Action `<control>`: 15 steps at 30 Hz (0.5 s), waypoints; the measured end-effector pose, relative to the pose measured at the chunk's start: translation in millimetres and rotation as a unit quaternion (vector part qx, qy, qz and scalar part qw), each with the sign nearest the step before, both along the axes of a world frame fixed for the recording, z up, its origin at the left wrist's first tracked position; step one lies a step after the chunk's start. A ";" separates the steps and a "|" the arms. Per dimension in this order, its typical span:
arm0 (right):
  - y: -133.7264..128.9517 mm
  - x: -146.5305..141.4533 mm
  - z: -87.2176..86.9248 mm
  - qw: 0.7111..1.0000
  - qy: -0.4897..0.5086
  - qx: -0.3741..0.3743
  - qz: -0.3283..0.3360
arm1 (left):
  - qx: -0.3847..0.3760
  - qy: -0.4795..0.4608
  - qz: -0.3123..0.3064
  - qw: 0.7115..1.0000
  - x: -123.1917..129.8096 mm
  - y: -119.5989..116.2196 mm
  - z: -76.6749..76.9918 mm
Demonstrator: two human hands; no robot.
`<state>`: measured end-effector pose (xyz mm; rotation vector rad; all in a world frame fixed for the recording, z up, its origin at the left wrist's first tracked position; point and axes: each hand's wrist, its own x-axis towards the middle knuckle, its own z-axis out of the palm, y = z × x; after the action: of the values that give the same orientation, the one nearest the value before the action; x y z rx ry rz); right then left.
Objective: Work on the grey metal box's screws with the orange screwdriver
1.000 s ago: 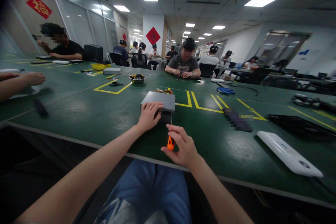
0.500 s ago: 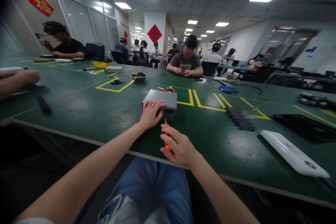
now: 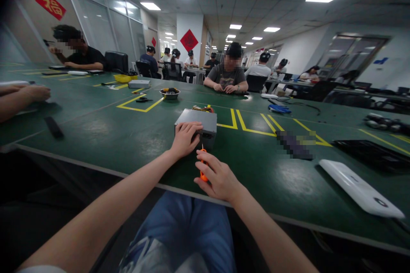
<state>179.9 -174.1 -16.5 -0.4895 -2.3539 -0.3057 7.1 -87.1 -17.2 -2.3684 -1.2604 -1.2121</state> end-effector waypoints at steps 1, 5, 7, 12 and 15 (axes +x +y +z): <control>-0.1 -0.3 0.1 1.000 -0.007 0.006 -0.003 | 0.000 0.002 0.000 1.000 0.0 -0.1 0.0; -0.5 -2.6 0.3 0.999 -0.035 0.040 -0.010 | 0.016 0.027 -0.002 0.999 -0.7 1.2 -1.6; 0.2 -5.4 2.0 0.998 -0.045 0.050 -0.008 | 0.037 0.044 -0.007 0.998 -1.2 3.4 -3.8; 6.9 -13.9 12.9 0.999 -0.017 0.041 0.011 | 0.088 0.051 -0.032 0.994 -2.4 11.4 -9.1; 11.5 -12.5 17.2 0.999 0.009 0.020 0.029 | 0.102 0.053 -0.054 0.992 -3.0 14.4 -8.5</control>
<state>167.4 -162.6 0.8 -0.4017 -2.3347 -0.3194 4.0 -72.6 -25.7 -2.3415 -0.9398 -1.1649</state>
